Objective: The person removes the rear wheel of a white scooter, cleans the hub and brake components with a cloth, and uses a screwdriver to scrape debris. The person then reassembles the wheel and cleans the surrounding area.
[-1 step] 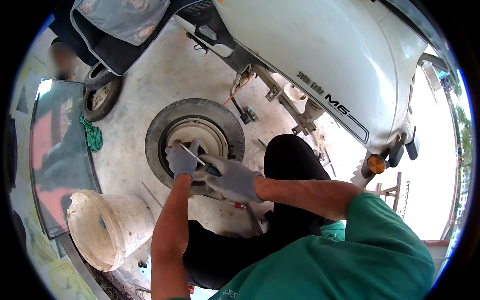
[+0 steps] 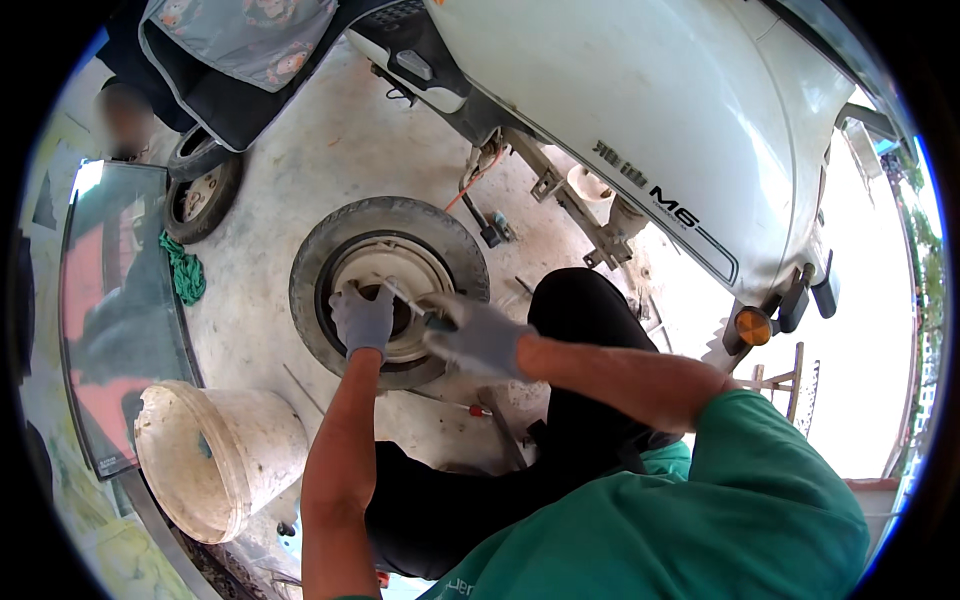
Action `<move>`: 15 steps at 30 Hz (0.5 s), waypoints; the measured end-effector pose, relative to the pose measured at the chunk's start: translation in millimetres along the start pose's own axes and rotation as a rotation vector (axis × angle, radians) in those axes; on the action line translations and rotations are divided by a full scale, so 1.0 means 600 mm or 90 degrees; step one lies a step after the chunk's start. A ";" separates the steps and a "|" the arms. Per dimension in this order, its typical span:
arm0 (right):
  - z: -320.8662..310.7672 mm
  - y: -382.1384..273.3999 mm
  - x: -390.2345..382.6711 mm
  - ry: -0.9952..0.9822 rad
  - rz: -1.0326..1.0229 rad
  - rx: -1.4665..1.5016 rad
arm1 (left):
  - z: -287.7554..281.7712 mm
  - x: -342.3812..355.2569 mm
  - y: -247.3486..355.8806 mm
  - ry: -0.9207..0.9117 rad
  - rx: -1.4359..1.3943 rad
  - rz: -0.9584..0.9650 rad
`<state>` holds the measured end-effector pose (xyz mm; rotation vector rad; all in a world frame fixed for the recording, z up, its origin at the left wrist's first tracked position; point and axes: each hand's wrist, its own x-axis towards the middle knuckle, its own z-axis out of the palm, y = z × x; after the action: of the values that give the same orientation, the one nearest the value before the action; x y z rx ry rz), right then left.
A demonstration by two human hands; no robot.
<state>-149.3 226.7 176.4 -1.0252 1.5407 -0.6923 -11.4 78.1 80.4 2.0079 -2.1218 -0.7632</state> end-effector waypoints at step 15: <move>-0.179 0.048 0.088 0.001 0.220 0.049 | -0.002 0.006 -0.001 0.002 -0.024 0.012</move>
<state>-261.2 182.7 150.8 -0.6776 1.6277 -0.5055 -10.7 74.2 80.0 1.9676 -2.1055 -0.7903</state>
